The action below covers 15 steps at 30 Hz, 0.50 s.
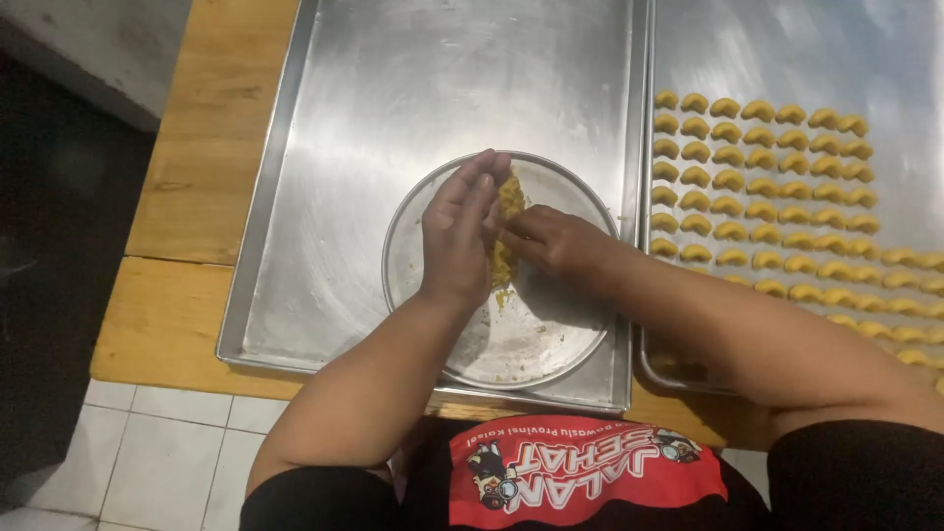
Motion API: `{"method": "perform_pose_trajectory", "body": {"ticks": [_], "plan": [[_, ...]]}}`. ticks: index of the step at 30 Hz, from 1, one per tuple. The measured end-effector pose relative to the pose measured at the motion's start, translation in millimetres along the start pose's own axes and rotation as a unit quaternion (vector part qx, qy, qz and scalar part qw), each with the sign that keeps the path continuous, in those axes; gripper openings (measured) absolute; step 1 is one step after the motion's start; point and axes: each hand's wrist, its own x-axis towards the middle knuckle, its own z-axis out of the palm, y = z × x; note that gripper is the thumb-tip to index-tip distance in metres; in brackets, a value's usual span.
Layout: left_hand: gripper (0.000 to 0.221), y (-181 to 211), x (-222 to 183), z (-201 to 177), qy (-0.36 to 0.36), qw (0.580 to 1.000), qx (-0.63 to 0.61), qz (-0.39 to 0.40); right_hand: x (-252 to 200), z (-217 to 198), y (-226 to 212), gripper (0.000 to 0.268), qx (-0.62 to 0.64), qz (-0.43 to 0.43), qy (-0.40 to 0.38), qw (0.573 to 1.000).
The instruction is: Shaping dough into crescent-shaped cookies and arranging them on a baking tray.
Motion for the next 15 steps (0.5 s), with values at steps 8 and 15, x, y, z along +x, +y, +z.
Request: {"method": "perform_pose_trajectory", "body": {"ticks": [8, 15], "plan": [[0.047, -19, 5, -6, 0.006, 0.998, -0.056, -0.036, 9, -24, -5, 0.015, 0.129, 0.248, -0.119, 0.953], [0.05, -8, 3, -3, -0.003, 0.994, -0.067, -0.087, 25, -69, -5, 0.021, 0.369, 0.417, -0.081, 0.827]]}}
